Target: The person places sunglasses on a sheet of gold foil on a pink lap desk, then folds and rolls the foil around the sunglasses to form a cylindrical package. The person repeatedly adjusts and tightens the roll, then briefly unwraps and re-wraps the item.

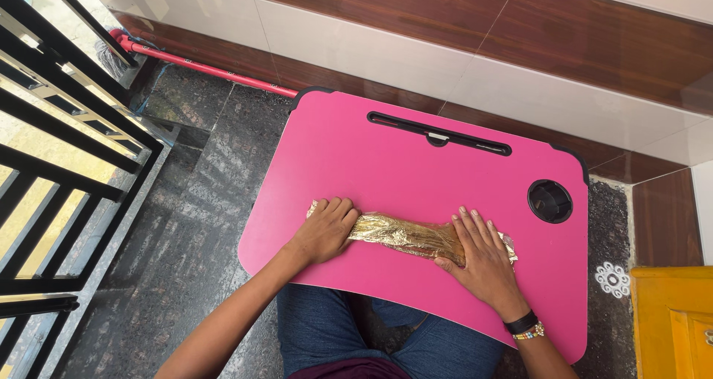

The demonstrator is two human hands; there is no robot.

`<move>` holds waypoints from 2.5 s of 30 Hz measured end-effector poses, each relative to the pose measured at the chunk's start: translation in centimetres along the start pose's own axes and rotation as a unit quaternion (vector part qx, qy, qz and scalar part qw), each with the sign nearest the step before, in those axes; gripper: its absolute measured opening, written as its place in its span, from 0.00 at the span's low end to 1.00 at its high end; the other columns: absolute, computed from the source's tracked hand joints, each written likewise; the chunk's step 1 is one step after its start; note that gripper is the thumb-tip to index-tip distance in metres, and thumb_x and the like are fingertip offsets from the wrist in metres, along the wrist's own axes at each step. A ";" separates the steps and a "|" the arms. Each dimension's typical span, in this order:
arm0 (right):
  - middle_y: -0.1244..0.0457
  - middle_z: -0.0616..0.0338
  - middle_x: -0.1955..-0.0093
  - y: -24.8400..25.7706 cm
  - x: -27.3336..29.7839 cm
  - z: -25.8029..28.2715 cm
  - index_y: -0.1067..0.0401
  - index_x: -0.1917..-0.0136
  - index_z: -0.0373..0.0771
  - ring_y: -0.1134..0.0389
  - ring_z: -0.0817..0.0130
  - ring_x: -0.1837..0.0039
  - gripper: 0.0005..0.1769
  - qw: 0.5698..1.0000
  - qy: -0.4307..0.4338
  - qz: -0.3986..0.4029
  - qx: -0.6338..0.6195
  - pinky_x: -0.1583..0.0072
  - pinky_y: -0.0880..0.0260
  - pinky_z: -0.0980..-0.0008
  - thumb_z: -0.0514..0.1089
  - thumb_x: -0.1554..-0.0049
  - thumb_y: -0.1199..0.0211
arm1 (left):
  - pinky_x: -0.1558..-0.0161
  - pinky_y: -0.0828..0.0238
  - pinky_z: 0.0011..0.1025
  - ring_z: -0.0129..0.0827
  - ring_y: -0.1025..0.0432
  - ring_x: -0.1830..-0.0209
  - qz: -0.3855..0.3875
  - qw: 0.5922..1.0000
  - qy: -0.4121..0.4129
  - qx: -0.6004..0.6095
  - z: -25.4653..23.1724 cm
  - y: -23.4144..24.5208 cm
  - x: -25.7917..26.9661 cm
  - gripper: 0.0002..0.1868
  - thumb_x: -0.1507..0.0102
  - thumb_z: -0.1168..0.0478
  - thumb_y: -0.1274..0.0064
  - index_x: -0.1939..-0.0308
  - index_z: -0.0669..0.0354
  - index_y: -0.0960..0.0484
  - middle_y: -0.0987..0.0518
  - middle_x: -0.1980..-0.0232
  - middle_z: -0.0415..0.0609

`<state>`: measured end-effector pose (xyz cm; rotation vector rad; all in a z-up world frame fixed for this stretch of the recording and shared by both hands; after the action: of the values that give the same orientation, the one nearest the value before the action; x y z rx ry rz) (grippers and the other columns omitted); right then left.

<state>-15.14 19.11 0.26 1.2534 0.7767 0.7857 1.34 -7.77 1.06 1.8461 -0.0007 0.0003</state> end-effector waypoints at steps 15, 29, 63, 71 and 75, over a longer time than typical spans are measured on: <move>0.53 0.54 0.17 -0.1 0.5 0.4 0.43 0.23 0.42 0.59 0.59 0.16 0.47 1.000 -0.020 -0.006 0.002 0.20 0.64 0.51 0.77 0.41 0.56 | 0.64 0.23 0.42 0.43 0.23 0.62 -0.088 0.994 0.052 -0.037 -1.2 -2.4 -1.6 0.07 0.36 0.62 0.54 0.57 0.60 0.28 0.21 0.65 0.52; 0.50 0.52 0.19 0.9 0.3 1.2 0.42 0.23 0.41 0.55 0.57 0.17 0.48 0.999 -0.012 -0.035 0.011 0.21 0.61 0.51 0.75 0.44 0.49 | 0.24 0.68 0.58 0.50 0.63 0.17 -0.088 0.993 -0.042 0.059 -9.8 4.9 -1.4 0.44 0.32 0.33 0.64 0.20 0.53 0.51 0.55 0.17 0.59; 0.49 0.50 0.19 1.3 0.2 2.1 0.41 0.23 0.42 0.55 0.55 0.17 0.48 0.999 -0.022 -0.033 -0.013 0.21 0.61 0.48 0.75 0.44 0.46 | 0.25 0.50 0.46 0.49 0.43 0.23 -0.218 0.975 0.038 0.008 -7.7 -2.4 -4.7 0.33 0.27 0.45 0.67 0.24 0.64 0.40 0.36 0.24 0.57; 0.50 0.49 0.18 1.5 0.2 1.6 0.43 0.22 0.39 0.55 0.54 0.17 0.49 0.999 -0.011 -0.028 -0.016 0.21 0.61 0.47 0.73 0.44 0.45 | 0.24 0.50 0.46 0.49 0.43 0.22 -0.224 0.972 0.070 0.033 -5.9 -1.8 -2.5 0.33 0.27 0.45 0.63 0.24 0.63 0.40 0.36 0.23 0.57; 0.50 0.50 0.18 2.0 0.1 1.4 0.42 0.23 0.42 0.55 0.55 0.17 0.48 0.999 -0.019 -0.024 -0.030 0.21 0.60 0.48 0.73 0.45 0.44 | 0.23 0.51 0.46 0.51 0.44 0.22 -0.218 0.971 0.063 0.069 -5.4 -1.1 -1.9 0.34 0.27 0.45 0.64 0.23 0.64 0.42 0.38 0.23 0.60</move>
<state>-14.05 18.73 2.47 1.1899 0.7447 0.7394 -0.61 -2.26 1.44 1.9482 0.5046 -0.1939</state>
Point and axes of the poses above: each hand's wrist, its own x-axis away from the middle knuckle, its own y-axis out of the back of the hand, z = x × y, the point moved 5 cm from there along -x, towards the middle knuckle
